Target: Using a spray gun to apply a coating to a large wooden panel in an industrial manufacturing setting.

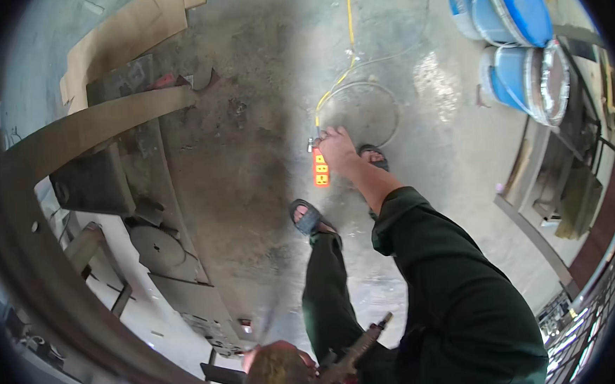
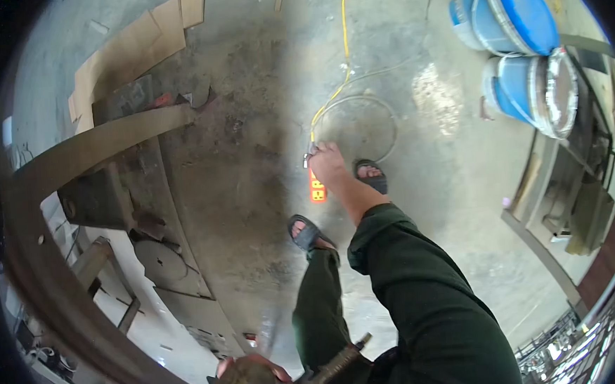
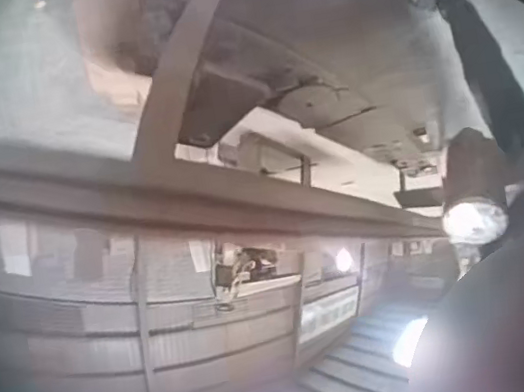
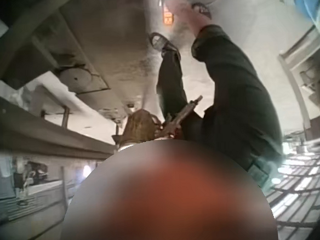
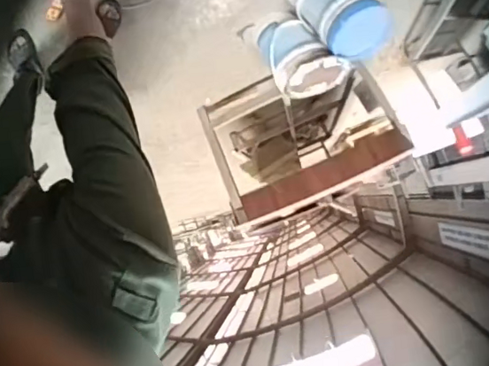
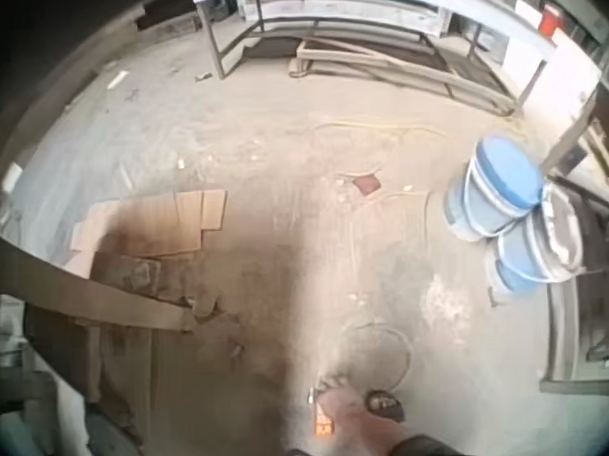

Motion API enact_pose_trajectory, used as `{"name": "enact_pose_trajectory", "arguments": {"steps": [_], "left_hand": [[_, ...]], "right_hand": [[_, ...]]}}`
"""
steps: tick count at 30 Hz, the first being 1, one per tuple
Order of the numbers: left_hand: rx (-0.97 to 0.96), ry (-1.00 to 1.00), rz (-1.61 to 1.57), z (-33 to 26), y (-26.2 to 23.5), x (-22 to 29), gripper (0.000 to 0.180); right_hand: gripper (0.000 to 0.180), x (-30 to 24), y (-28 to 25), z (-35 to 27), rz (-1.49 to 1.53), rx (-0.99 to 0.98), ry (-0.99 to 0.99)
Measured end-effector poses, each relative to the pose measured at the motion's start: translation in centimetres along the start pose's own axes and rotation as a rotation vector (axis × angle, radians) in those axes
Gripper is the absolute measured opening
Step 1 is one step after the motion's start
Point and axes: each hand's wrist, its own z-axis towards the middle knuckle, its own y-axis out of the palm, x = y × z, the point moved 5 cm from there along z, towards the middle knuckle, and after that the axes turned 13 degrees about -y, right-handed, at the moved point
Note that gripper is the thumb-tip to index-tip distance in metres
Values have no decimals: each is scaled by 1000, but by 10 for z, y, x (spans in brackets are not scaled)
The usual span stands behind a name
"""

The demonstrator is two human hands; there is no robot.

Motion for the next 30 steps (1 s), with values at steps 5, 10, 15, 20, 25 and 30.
{"name": "enact_pose_trajectory", "arguments": {"steps": [5,10,15,20,25,30], "left_hand": [[-90,4,-185,45,-39,48,42],[-317,62,-376,-2,-28,58,49],[-525,610,-1150,-55,-7,-22,65],[286,1425,-961,-242,22,-26,155],[93,1931,-601,-377,25,-68,122],[-123,2046,-782,-471,56,-115,107]], "right_hand": [[20,12,84,57,-151,-15,-262],[18,25,56,21,-232,-61,-199],[26,-41,-155,-99,547,126,-187],[28,-119,-418,-268,935,379,-302],[24,-222,-630,-381,1119,526,-537],[25,-263,-728,-440,1243,573,-601]]}}
